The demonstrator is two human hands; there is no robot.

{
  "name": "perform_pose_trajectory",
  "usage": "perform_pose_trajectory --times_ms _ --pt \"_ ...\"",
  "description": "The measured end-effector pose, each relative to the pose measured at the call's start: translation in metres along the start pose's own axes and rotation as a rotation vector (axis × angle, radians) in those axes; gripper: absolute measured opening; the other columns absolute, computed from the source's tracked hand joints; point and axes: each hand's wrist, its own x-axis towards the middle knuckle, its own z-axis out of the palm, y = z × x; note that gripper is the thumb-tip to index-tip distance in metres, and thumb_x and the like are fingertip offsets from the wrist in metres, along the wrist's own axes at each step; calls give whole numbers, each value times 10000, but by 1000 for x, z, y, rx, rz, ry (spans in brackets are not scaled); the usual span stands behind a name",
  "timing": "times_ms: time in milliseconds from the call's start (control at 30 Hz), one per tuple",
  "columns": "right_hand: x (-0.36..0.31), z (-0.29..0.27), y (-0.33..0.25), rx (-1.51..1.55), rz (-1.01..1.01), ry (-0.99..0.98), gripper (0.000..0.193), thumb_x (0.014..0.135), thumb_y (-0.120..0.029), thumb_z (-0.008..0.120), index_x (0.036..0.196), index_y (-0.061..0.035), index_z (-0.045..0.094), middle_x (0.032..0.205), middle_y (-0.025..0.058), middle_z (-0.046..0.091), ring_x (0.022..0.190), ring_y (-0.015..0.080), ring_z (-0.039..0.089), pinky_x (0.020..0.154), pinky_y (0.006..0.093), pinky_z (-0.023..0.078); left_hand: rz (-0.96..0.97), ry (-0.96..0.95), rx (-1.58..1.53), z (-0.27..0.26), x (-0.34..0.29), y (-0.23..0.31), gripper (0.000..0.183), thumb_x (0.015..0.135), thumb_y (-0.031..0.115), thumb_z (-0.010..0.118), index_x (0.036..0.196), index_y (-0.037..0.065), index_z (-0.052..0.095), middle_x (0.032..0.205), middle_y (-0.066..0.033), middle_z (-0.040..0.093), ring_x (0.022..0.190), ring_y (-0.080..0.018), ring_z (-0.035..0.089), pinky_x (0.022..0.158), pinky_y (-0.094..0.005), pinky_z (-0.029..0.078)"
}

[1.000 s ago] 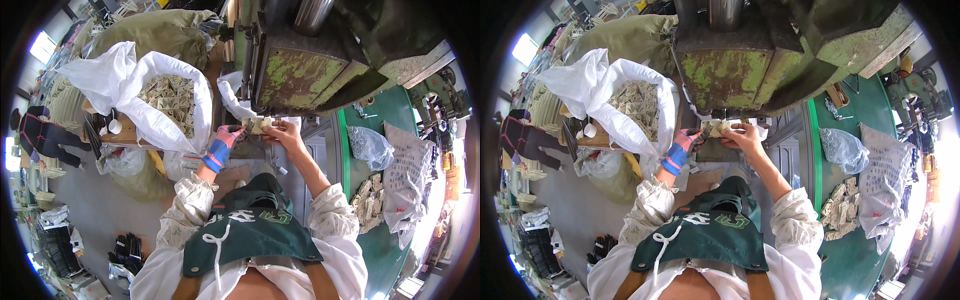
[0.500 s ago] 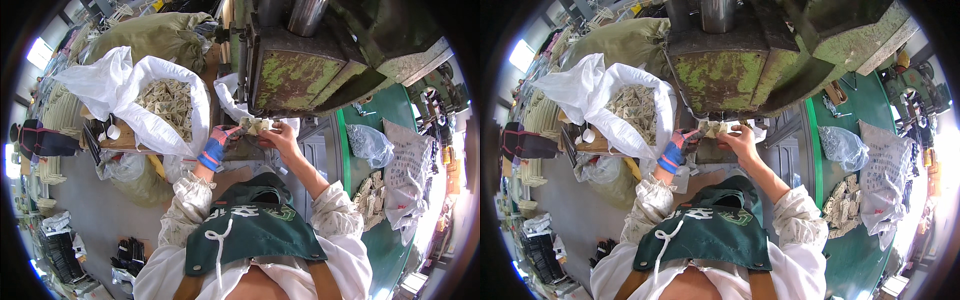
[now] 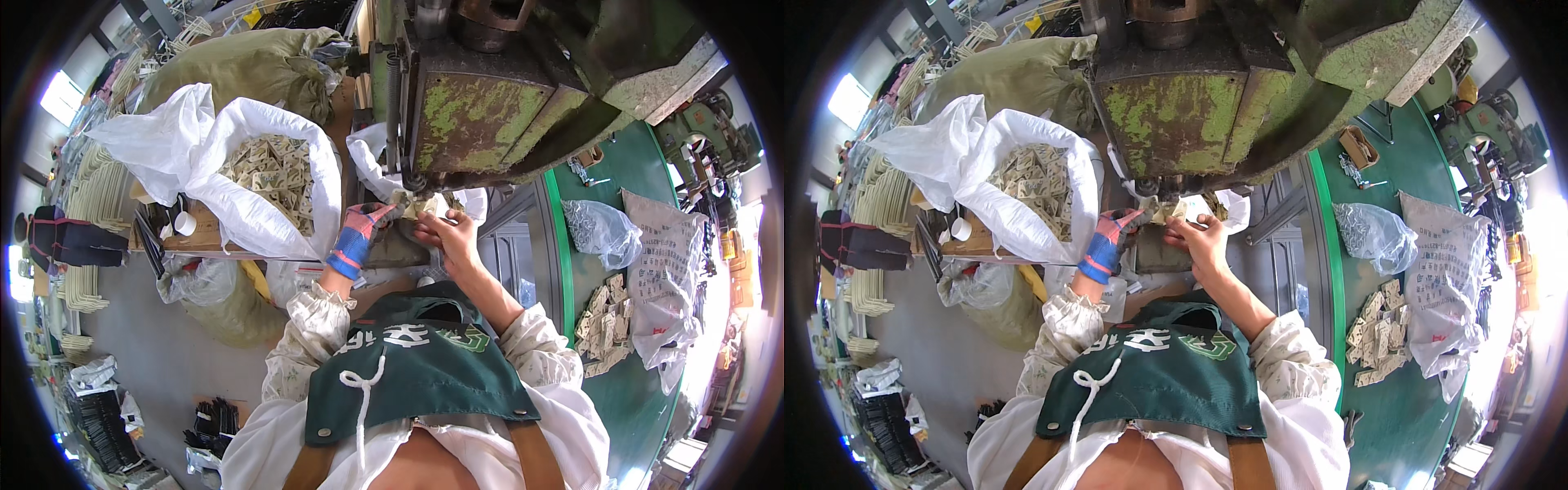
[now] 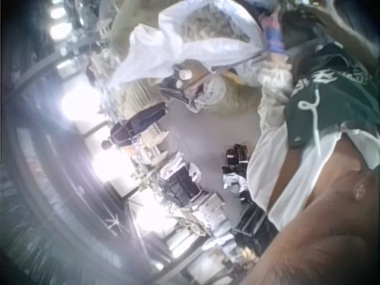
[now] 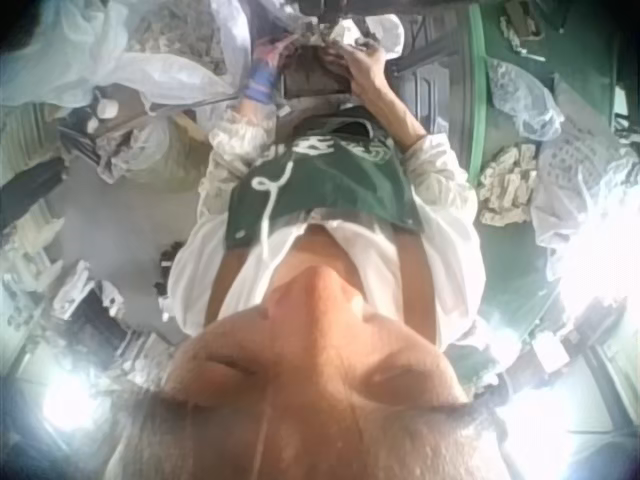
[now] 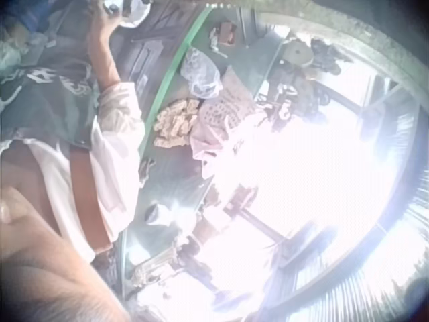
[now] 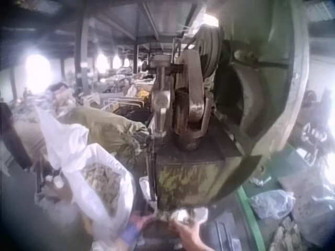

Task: The person repeatedly places small rectangular pieces into a press machine, operates the press, removes the processed pieces, and sets them on a nearby table. The person wears a protective glove on the left hand and handles the pieces one at a time.

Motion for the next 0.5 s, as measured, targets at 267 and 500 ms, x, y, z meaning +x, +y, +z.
perform_pose_trajectory --times_ms 267,500 --pt "3 -1 -27 -19 -90 -47 350 736 -6 724 789 -78 385 770 144 644 622 204 655 550 290 571 -160 93 -177 20 6 49 177 855 36 564 980 28 689 819 -30 644 725 -77 574 680 -229 475" --pt "6 -7 -43 -178 -49 -89 284 751 -27 721 712 -74 444 759 105 633 649 176 648 583 281 582 183 17 135 27 1 36 316 846 -32 496 1067 103 678 886 -69 638 773 -112 600 694 -238 500"
